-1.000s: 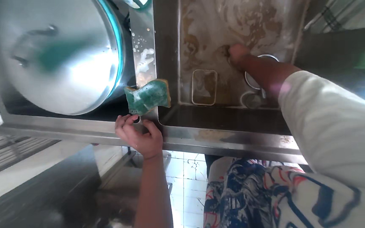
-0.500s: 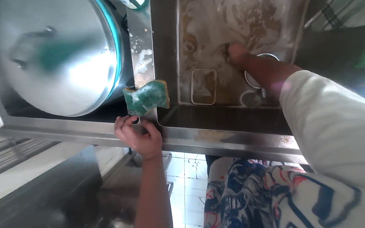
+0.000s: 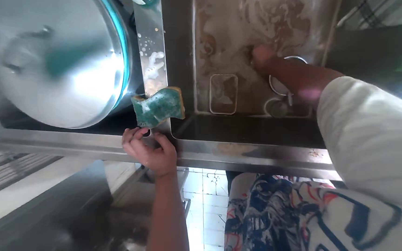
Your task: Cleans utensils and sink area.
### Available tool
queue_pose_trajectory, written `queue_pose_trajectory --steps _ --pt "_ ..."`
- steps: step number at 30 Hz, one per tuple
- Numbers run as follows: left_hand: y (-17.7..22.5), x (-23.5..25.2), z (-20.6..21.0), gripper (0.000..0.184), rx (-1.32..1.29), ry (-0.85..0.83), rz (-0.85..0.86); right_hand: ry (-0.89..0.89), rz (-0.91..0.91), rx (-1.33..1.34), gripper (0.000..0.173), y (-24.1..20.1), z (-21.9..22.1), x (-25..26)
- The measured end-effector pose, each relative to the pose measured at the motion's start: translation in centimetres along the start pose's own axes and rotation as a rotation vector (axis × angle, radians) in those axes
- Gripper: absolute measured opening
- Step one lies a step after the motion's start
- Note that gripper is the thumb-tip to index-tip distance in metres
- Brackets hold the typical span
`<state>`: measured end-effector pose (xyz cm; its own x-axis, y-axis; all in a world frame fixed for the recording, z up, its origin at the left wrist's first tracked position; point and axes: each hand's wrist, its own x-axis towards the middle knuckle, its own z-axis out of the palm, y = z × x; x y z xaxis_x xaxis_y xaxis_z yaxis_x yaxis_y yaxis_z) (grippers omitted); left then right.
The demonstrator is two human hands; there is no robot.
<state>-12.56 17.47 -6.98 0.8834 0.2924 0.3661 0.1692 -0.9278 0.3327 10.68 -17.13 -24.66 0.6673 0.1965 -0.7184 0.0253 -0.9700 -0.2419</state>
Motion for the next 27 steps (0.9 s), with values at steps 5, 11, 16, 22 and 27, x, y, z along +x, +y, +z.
queue_pose_trajectory --steps 5,11,16,22,27 --pt "0.1 0.1 0.1 0.026 0.007 0.019 0.012 0.018 -0.012 -0.024 0.024 -0.2 -0.5 -0.1" --pt "-0.1 0.1 0.0 0.028 0.002 0.019 0.035 0.021 -0.029 0.012 0.04 0.1 0.6 0.8" --pt "0.0 0.1 0.0 0.027 -0.003 0.019 0.021 0.03 -0.03 -0.016 0.029 0.2 0.4 0.9" --pt "0.2 0.2 0.1 0.025 -0.001 0.022 0.01 0.028 -0.052 -0.045 0.027 0.1 -0.3 0.4" --pt "0.1 0.1 0.0 0.026 0.002 0.017 0.01 0.035 -0.032 -0.033 0.033 0.4 0.7 1.8"
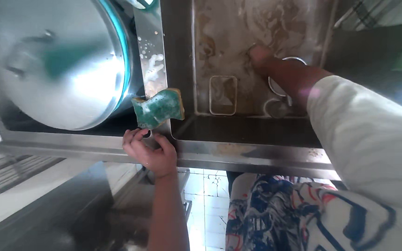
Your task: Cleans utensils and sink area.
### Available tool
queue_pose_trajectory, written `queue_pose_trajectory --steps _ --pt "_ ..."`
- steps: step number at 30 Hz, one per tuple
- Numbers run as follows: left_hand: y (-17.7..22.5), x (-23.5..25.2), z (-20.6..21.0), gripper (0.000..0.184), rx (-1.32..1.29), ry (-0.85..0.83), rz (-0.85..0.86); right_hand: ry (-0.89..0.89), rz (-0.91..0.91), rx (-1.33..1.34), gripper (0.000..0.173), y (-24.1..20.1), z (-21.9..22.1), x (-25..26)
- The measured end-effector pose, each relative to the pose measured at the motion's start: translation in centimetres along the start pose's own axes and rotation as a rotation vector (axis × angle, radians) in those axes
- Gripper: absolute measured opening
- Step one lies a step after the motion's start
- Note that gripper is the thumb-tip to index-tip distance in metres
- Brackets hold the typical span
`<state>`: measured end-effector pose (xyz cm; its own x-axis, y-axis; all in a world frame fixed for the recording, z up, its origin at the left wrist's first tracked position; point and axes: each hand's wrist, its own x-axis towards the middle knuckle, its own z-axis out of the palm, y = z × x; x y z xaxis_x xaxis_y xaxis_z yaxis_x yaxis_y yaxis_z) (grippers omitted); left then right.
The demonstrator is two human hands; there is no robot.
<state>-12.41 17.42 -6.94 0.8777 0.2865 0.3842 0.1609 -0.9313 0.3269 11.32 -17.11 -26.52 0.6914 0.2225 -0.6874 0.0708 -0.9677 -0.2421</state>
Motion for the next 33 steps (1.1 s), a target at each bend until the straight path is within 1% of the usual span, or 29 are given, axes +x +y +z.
queue_pose_trajectory --steps 2,4,10,12,15,18,21,24,28,33 --pt "0.0 -0.1 0.0 0.026 -0.002 0.001 0.003 0.023 0.02 0.0 0.036 -0.2 0.3 0.2" --pt "0.0 -0.1 0.0 0.027 -0.002 0.001 0.0 0.022 0.058 0.001 0.034 -0.5 0.2 0.1" --pt "-0.1 -0.1 0.0 0.027 -0.007 0.005 -0.01 -0.036 0.087 0.02 0.031 -0.9 -1.2 -0.4" --pt "-0.1 -0.1 0.0 0.028 -0.004 -0.002 -0.02 -0.035 0.106 0.029 0.031 -1.0 -0.9 -0.4" --pt "-0.2 -0.1 0.1 0.027 -0.004 0.005 -0.017 -0.02 0.073 0.015 0.028 -0.5 -0.4 -0.2" --pt "-0.2 -0.1 0.0 0.027 -0.002 0.008 -0.008 -0.022 0.048 0.053 0.031 -0.2 -0.5 -0.6" --pt "-0.2 -0.1 0.0 0.027 -0.004 0.006 -0.003 -0.047 0.082 0.051 0.032 -0.3 -0.6 -0.7" --pt "-0.1 -0.1 0.1 0.027 0.001 0.009 -0.004 -0.053 0.075 0.036 0.033 -0.1 -0.6 -0.1" --pt "0.0 0.0 0.1 0.026 0.0 0.01 -0.01 -0.083 0.077 0.011 0.031 -0.3 -1.3 -0.7" --pt "-0.2 0.0 0.1 0.026 0.001 0.01 -0.007 -0.07 0.093 0.016 0.029 -0.4 -1.2 -0.8"
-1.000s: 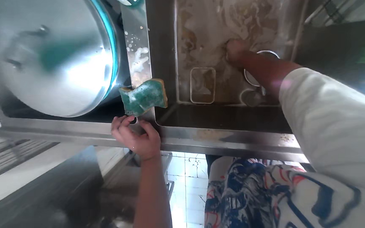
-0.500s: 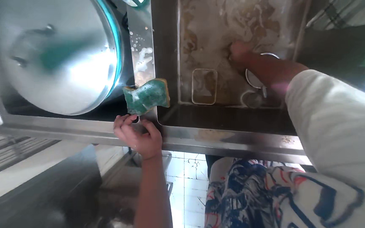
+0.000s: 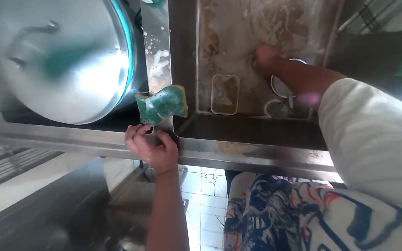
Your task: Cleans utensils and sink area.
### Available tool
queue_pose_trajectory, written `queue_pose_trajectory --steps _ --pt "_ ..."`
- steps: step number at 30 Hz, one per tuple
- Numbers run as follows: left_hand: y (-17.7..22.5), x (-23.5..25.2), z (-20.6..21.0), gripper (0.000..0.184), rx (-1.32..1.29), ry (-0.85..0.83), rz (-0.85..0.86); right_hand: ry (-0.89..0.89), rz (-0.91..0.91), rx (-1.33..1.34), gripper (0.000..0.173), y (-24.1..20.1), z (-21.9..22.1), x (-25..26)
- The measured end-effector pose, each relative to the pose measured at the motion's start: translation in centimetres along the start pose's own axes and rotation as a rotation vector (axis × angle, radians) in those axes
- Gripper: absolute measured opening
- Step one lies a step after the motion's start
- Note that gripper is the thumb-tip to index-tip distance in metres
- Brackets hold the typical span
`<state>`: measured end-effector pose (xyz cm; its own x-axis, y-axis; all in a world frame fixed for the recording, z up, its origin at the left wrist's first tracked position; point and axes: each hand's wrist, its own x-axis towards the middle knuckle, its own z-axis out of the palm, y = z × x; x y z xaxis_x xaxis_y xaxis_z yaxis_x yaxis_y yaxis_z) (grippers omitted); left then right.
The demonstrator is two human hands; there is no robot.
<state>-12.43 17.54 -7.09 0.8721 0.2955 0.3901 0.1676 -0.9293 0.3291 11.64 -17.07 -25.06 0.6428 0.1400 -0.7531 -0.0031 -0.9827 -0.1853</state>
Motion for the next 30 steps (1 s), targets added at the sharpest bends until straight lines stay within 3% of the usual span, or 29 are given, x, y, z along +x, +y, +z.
queue_pose_trajectory --steps 30 --pt "0.1 0.0 0.0 0.025 -0.009 -0.007 0.005 0.029 -0.072 -0.017 0.034 0.1 0.9 0.5"
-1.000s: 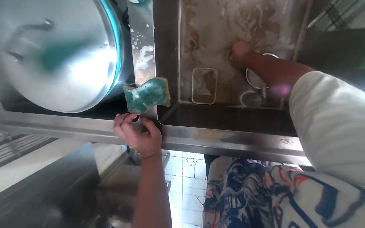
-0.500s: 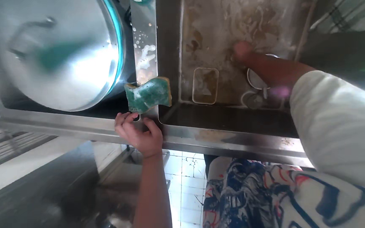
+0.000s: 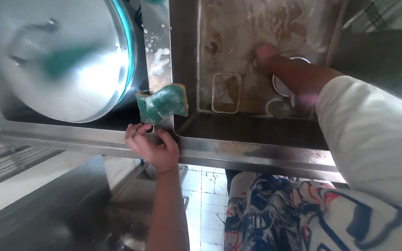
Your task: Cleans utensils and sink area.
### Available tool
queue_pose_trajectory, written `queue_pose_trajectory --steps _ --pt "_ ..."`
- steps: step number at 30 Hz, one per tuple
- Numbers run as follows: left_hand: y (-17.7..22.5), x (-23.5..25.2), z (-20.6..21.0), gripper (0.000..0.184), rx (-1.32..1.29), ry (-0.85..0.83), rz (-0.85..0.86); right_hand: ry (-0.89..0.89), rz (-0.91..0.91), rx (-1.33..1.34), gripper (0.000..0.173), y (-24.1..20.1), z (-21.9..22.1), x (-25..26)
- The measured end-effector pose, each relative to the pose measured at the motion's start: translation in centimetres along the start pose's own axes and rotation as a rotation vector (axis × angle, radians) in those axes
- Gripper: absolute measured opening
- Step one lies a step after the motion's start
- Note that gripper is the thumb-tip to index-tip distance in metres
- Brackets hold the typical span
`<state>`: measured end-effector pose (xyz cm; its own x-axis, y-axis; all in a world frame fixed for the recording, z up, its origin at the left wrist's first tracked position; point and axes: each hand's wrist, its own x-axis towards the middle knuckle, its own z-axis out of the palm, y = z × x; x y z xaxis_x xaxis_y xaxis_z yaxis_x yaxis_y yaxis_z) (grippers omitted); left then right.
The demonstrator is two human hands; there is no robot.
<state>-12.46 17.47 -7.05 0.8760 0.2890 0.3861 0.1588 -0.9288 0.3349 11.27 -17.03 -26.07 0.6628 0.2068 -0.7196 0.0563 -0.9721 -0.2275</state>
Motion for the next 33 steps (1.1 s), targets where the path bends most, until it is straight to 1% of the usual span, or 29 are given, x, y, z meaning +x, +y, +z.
queue_pose_trajectory --steps 7,11,19,23,29,33 --pt "0.0 0.0 0.0 0.027 0.001 0.004 -0.002 0.013 0.008 -0.001 0.032 -0.3 -0.8 -0.6" --pt "-0.1 0.0 0.1 0.028 0.008 -0.005 -0.01 -0.001 0.025 0.036 0.032 -0.5 -1.0 -0.2" --pt "-0.1 -0.1 0.0 0.026 0.015 0.005 0.013 0.006 -0.028 0.009 0.029 0.4 0.1 0.7" --pt "0.0 0.0 0.0 0.025 0.003 0.004 -0.003 0.012 0.013 0.023 0.031 -0.1 0.1 0.3" --pt "0.0 0.0 0.0 0.025 0.004 -0.004 -0.012 -0.028 0.029 0.002 0.03 -0.3 -1.0 -0.4" --pt "-0.1 0.0 0.0 0.026 -0.006 0.002 0.007 -0.051 0.033 -0.006 0.03 -0.1 -0.6 0.5"
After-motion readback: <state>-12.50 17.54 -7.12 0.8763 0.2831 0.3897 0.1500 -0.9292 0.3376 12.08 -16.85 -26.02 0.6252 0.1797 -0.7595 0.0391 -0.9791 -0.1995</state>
